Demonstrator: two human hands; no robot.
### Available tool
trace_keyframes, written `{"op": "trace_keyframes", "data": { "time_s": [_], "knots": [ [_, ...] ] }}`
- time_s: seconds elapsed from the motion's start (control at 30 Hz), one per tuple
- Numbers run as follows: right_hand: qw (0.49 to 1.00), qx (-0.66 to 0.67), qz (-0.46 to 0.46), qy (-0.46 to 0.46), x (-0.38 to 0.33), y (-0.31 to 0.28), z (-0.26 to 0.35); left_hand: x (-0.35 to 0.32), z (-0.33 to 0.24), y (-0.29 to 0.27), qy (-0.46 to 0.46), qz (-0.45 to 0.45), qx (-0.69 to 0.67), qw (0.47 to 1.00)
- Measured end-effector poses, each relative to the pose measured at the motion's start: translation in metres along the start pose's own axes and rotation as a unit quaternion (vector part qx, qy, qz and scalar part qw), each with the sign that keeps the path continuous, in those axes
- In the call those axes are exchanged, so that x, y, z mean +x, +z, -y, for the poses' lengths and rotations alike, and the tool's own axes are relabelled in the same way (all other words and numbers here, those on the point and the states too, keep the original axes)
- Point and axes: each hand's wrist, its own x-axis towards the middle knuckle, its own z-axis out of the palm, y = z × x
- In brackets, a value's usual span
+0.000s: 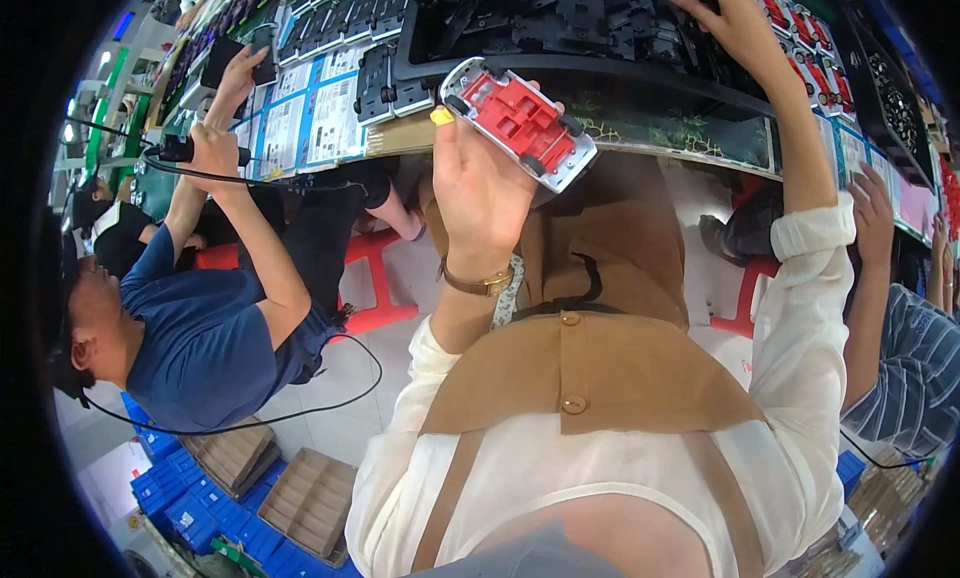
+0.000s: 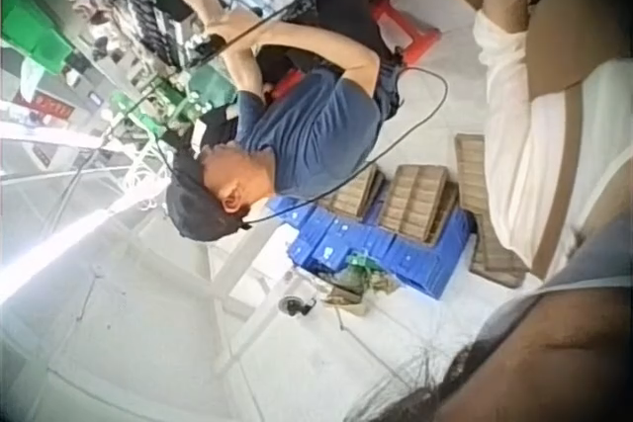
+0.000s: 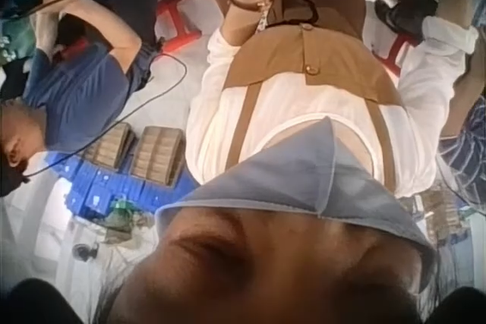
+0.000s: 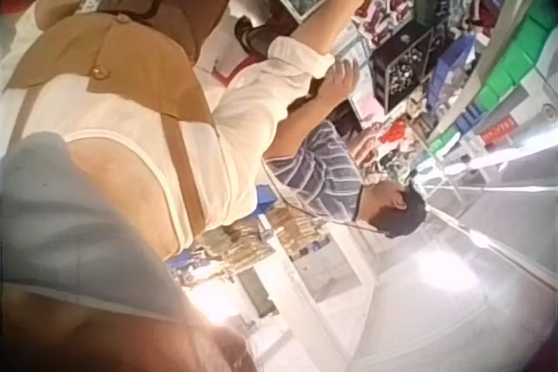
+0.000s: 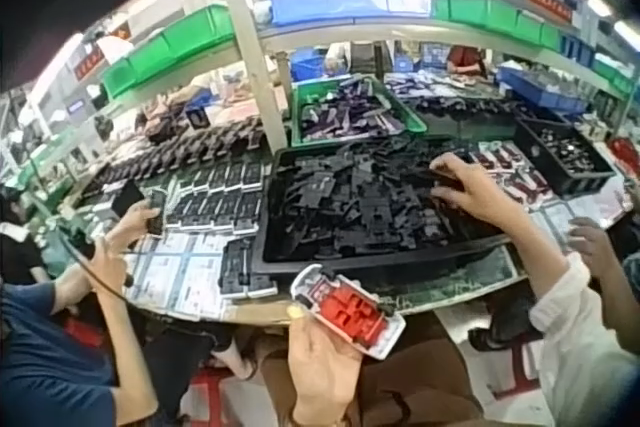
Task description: The person assembles small plastic toy cars by hand, attaching plastic toy parts and car body shells to toy car chassis from an assembly tray.
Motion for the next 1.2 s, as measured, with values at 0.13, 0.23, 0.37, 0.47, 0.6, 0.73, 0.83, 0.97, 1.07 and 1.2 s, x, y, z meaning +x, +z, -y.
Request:
{"op": "trace_keyframes", "data": {
  "time_s": [0.13,0.23,0.37,0.47,0.6,0.73,0.83,0.97,1.07,1.2],
  "knots": [
    [0.995,0.063,0.013,0.076,-0.042,0.002,0.008,0.0,0.002,0.003,0.007,-0.008,0.013,1.0],
    [0.994,0.096,-0.015,0.054,-0.058,0.011,0.071,0.0,0.006,-0.001,0.023,0.001,0.007,1.0],
    [0.993,0.092,-0.067,0.024,-0.073,0.029,0.11,0.002,0.013,0.003,0.04,-0.005,-0.022,0.999],
    [0.99,0.074,-0.116,0.035,-0.078,0.047,0.135,0.001,0.018,0.009,0.069,-0.015,-0.026,0.997],
    [0.989,0.064,-0.115,0.074,-0.082,0.068,0.15,0.001,0.03,0.004,0.125,0.04,0.01,0.991],
    [0.99,0.047,-0.11,0.077,-0.079,0.075,0.153,-0.005,0.031,0.005,0.098,0.028,-0.004,0.995],
    [0.99,0.044,-0.104,0.087,-0.08,0.079,0.155,-0.004,0.034,0.013,0.129,-0.044,0.105,0.985],
    [0.992,0.072,-0.068,0.08,-0.082,0.081,0.152,-0.001,0.034,0.001,0.151,-0.032,0.138,0.978],
    [0.98,0.185,-0.052,0.06,-0.087,0.08,0.139,0.005,0.027,-0.001,0.166,-0.052,0.135,0.975],
    [0.817,0.49,0.017,0.303,-0.095,0.073,0.13,0.009,0.023,-0.003,0.178,-0.046,0.143,0.972]
  ]
}}
